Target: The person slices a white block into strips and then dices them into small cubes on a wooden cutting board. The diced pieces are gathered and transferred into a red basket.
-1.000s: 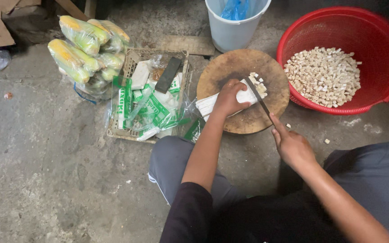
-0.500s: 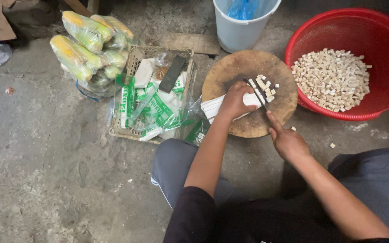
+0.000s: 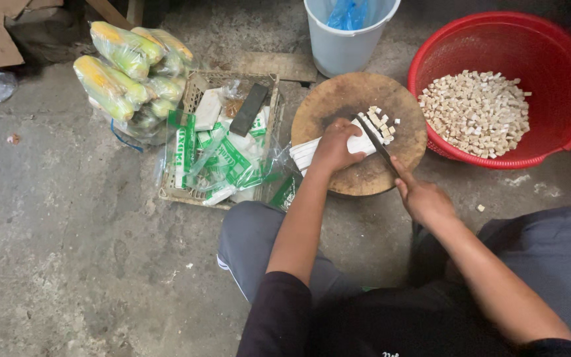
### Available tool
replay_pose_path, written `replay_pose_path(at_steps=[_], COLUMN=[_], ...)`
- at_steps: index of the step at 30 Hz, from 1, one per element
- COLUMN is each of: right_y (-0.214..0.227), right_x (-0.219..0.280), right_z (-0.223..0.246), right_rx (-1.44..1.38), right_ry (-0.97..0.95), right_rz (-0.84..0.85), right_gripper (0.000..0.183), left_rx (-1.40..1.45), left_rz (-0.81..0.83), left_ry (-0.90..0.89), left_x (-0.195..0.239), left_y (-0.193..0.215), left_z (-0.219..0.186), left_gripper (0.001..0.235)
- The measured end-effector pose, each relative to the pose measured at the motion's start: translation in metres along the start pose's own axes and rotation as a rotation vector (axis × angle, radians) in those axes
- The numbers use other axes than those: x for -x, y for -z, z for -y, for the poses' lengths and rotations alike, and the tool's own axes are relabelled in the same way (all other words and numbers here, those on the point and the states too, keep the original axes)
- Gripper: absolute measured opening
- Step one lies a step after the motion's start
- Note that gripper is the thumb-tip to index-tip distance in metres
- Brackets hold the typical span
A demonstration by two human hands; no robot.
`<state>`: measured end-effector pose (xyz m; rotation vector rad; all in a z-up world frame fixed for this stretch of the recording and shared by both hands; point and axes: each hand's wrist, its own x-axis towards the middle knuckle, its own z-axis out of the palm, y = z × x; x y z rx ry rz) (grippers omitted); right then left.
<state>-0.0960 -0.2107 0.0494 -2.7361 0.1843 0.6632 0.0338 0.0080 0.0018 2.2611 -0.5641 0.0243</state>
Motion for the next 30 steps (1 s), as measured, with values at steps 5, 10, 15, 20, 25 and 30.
replay_pose_path(at_steps=[5,10,15,20,25,30], right_y=[-0.002,0.002,0.005,0.000,-0.001,-0.010], right_x=[-0.005,0.000,0.024,0.031,0.007,-0.019], right_z=[-0.002,0.006,0.014,0.019,0.024,0.027], right_rx=[-0.018,-0.140,-0.017,0.044,-0.025,-0.025], right_ry=[0.008,0.014,-0.003,0.002,0.026,0.039], right_rz=[-0.020,-0.043,-0.031,-0.007,0.014,0.005], right_gripper=[0.060,0.060,0.059,0.063,0.063,0.064], left_rx=[0.006,0.016,0.015,0.010,0.037,0.030], left_rz=[-0.041,-0.038,-0.034,-0.016,-0.004,-0.076], left_ry=[-0.016,-0.009,-0.003,0.009,0.031,-0.022], left_x=[-0.002,-0.001,-0.003,-0.006,-0.006,-0.005], left_y=[-0.008,-0.007,-0.006,-0.006,-0.005,-0.009], left_z=[0.012,0.013,0.012,0.011,0.014,0.014], left_gripper=[0.059,0.059,0.060,0.061,0.060,0.058])
